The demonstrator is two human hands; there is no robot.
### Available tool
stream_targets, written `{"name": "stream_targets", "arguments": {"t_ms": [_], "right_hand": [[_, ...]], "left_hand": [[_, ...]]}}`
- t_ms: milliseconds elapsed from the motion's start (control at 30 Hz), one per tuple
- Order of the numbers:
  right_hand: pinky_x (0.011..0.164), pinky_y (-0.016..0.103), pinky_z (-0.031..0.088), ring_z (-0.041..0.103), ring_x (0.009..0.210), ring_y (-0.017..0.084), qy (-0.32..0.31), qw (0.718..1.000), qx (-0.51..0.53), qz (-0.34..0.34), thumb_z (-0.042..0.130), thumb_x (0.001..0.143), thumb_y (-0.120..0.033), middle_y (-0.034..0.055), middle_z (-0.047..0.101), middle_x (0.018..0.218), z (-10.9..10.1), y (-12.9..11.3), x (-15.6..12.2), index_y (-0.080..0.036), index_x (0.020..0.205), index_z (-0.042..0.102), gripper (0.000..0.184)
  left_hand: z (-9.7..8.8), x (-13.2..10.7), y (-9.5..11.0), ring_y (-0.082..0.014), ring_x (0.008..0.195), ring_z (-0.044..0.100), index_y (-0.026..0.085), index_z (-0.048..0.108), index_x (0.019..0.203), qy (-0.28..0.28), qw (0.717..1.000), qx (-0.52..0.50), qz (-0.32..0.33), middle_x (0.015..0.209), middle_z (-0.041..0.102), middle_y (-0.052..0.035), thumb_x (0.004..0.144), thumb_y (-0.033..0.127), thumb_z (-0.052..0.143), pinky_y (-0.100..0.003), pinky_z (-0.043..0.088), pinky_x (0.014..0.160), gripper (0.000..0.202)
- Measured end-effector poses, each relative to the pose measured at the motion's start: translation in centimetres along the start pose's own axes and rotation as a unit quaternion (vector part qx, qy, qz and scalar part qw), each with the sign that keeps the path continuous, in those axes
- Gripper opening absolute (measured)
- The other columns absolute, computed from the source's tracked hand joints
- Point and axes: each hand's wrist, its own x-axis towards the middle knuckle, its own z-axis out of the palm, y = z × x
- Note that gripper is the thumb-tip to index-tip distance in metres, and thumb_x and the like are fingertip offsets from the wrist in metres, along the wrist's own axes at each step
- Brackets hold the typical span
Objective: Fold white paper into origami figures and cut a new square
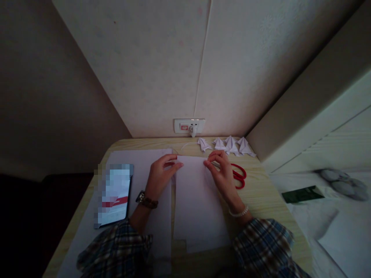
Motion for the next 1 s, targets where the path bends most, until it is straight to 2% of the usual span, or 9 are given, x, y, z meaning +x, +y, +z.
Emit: {"name": "stream_targets", "arguments": {"t_ms": [133,267,367,500,667,767,867,933,1000], "right_hand": [[0.084,0.036,0.043,0.053,0.086,0.02,0.011,1.0,0.016,0.019,0.064,0.079,-0.025,0.0022,0.054,0.086,0.0,0.2,0.1,-0.022,0.067,0.057,0.014],[0.085,0.037,0.041,0.053,0.087,0.021,0.02,0.999,0.023,0.032,0.065,0.077,-0.027,0.0018,0.054,0.085,-0.1,0.3,0.2,-0.022,0.066,0.058,0.014],[0.085,0.037,0.041,0.053,0.087,0.021,0.025,0.999,0.024,0.04,0.066,0.076,-0.028,0.0017,0.055,0.084,-0.2,0.4,0.3,-0.022,0.065,0.058,0.015],[0.086,0.038,0.04,0.052,0.086,0.021,0.033,0.998,0.023,0.049,0.066,0.075,-0.03,0.0019,0.055,0.084,-0.4,0.5,0.3,-0.022,0.064,0.058,0.015],[0.087,0.038,0.041,0.053,0.087,0.022,0.031,0.998,0.025,0.058,0.067,0.075,-0.031,0.0019,0.055,0.084,-0.6,0.4,0.4,-0.022,0.064,0.059,0.015],[0.087,0.037,0.041,0.053,0.088,0.021,0.025,0.997,0.033,0.063,0.066,0.075,-0.031,0.0019,0.056,0.085,-0.7,0.2,0.4,-0.022,0.065,0.059,0.016],[0.086,0.037,0.042,0.054,0.089,0.021,0.016,0.997,0.046,0.065,0.066,0.076,-0.032,0.0022,0.056,0.086,-0.5,0.1,0.3,-0.022,0.064,0.058,0.018],[0.085,0.036,0.043,0.055,0.089,0.021,0.012,0.997,0.053,0.063,0.066,0.077,-0.032,0.0023,0.056,0.086,-0.2,0.0,0.2,-0.022,0.065,0.057,0.018],[0.085,0.036,0.043,0.055,0.088,0.021,0.016,0.997,0.057,0.058,0.066,0.078,-0.031,0.0022,0.056,0.086,0.1,-0.1,0.0,-0.022,0.065,0.058,0.018]], "left_hand": [[0.3,-0.6,0.2,-0.0281,0.107,0.064,0.017,0.071,0.094,0.052,0.994,0.095,0.034,0.104,0.073,-0.0106,0.077,0.031,0.069,-0.047,0.045,0.102,0.023],[0.2,-1.2,1.3,-0.0378,0.145,0.021,0.014,0.058,0.127,0.125,0.963,0.237,0.042,0.146,0.044,-0.0201,0.086,0.025,0.059,-0.068,0.007,0.113,0.042],[0.1,-1.6,1.9,-0.0522,0.144,0.0,0.011,0.043,0.142,0.131,0.906,0.402,-0.011,0.157,0.021,-0.0263,0.092,0.029,0.052,-0.084,0.016,0.097,0.055],[-0.2,-1.7,1.9,-0.0594,0.14,-0.003,0.012,0.037,0.147,0.13,0.869,0.474,-0.062,0.159,0.014,-0.026,0.093,0.031,0.048,-0.088,0.023,0.088,0.058],[-0.7,-1.4,1.7,-0.0588,0.14,-0.005,0.01,0.037,0.146,0.122,0.883,0.444,-0.088,0.159,0.015,-0.0262,0.093,0.029,0.048,-0.088,0.022,0.089,0.058],[-0.8,-1.1,1.6,-0.0452,0.145,-0.011,0.011,0.041,0.143,0.141,0.939,0.313,-0.014,0.159,0.016,-0.0216,0.092,0.026,0.048,-0.078,0.005,0.106,0.054],[-0.6,-0.9,1.2,-0.0311,0.144,0.025,0.016,0.052,0.133,0.072,0.993,0.088,0.023,0.146,0.044,-0.0159,0.091,0.031,0.049,-0.053,0.015,0.118,0.045],[-0.1,-1.0,1.0,-0.028,0.119,0.056,0.016,0.063,0.116,-0.001,1.0,0.009,0.001,0.118,0.066,-0.013,0.092,0.04,0.047,-0.043,0.039,0.106,0.038],[0.5,-1.2,0.9,-0.0255,0.093,0.066,0.016,0.068,0.094,-0.047,0.998,-0.038,-0.03,0.091,0.072,-0.0094,0.092,0.049,0.044,-0.037,0.051,0.086,0.041]]}}
